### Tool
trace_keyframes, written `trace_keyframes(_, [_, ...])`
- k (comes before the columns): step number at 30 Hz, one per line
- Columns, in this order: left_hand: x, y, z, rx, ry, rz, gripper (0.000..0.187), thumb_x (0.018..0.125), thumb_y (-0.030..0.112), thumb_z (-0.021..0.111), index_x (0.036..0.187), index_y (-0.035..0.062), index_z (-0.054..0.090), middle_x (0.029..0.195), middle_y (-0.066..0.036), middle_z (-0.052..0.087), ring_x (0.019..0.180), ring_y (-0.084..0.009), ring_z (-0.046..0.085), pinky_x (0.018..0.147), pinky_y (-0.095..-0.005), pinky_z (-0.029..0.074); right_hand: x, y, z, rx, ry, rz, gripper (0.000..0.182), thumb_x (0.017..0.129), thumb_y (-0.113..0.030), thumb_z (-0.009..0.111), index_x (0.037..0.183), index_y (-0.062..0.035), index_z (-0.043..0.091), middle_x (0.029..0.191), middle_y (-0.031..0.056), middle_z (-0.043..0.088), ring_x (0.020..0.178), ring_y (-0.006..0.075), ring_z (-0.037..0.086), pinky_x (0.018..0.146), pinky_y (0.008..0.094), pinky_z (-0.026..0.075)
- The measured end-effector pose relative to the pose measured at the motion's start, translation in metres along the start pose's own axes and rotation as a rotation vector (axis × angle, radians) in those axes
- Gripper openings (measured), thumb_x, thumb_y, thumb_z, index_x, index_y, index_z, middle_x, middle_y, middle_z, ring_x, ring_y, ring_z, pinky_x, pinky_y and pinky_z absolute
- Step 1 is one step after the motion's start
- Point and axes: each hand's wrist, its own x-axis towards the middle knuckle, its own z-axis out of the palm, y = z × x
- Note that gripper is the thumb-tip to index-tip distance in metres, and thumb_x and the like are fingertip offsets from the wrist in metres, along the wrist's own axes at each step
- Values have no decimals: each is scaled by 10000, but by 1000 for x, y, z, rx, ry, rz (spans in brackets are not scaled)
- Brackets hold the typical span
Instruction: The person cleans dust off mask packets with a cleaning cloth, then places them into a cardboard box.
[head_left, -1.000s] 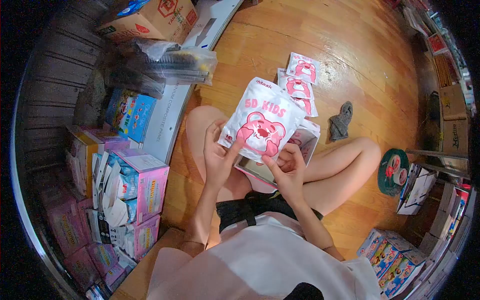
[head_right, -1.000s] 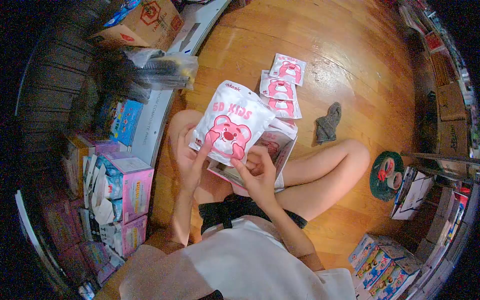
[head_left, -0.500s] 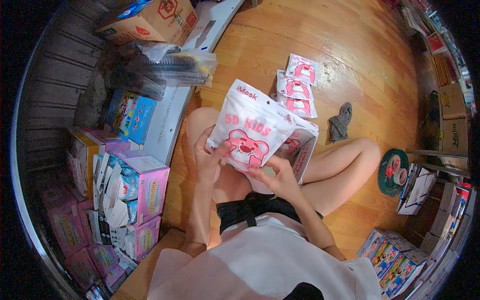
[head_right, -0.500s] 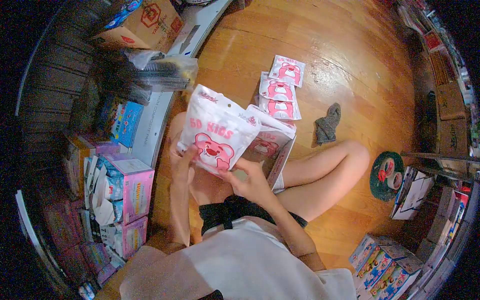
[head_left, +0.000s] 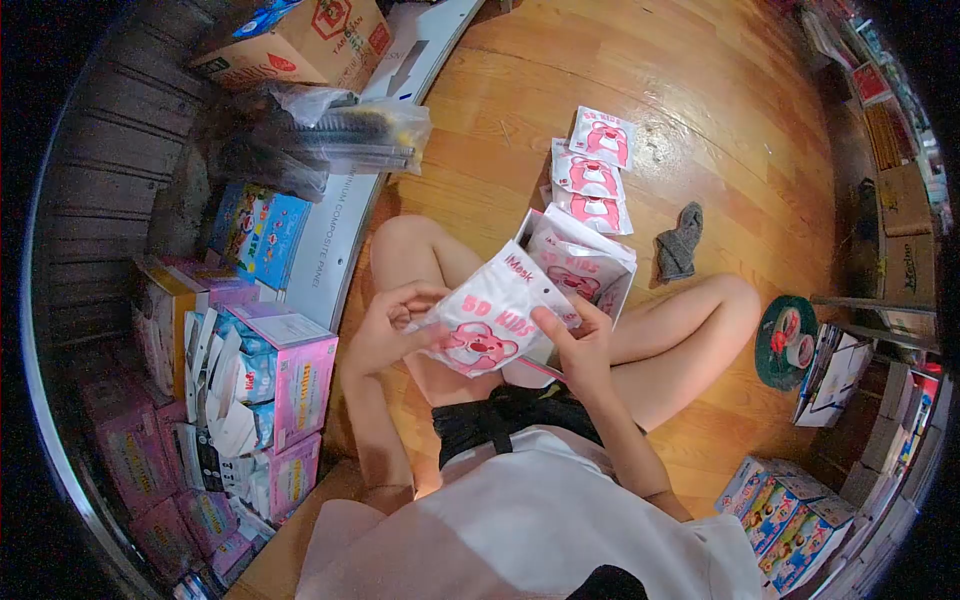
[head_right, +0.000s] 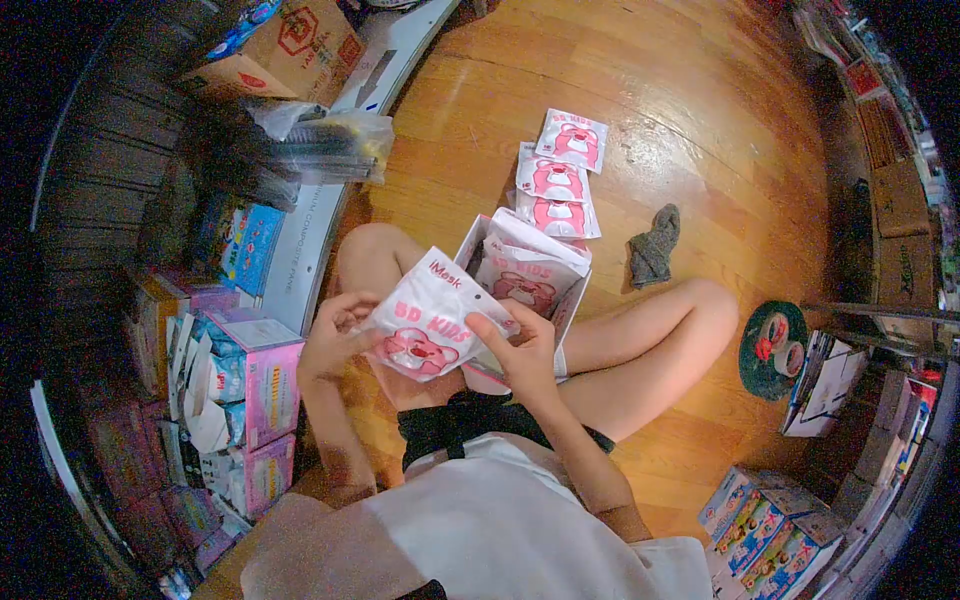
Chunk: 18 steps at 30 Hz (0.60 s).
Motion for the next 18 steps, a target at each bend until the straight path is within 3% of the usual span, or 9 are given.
trace_keyframes(3, [-1,4,-2,-110,-45,-6,460,766,133,738,1159,-26,559,1020,-92,652,911,-154,626,799,-268,504,-3,3,-1,-63,-28,46,151,831,-102,696,924,15,675,854,31,662,772,74,588,674,227,468])
trace_keyframes(6, [6,6,2,-12,-84,87,428,816,93,703,1191,-28,537,1044,-99,643,923,-120,617,793,-240,502,-4,3,-2,-98,-55,74,160,812,-72,707,935,25,670,846,37,670,741,83,601,656,229,481])
trace_keyframes(12, [11,22,32,105,-42,-166,281,839,105,686,1073,-35,618,937,-60,675,829,-86,626,729,-227,513,-7,-7,4,-262,-78,35,135,808,-92,716,865,23,674,790,31,663,697,66,584,601,213,464])
trace_keyframes(18, [14,11,38,51,39,-105,241,830,57,680,1052,-28,640,912,-77,688,796,-97,641,693,-227,522,-5,-9,0,-192,-92,166,178,792,-101,730,903,19,660,819,40,664,717,75,591,630,217,470])
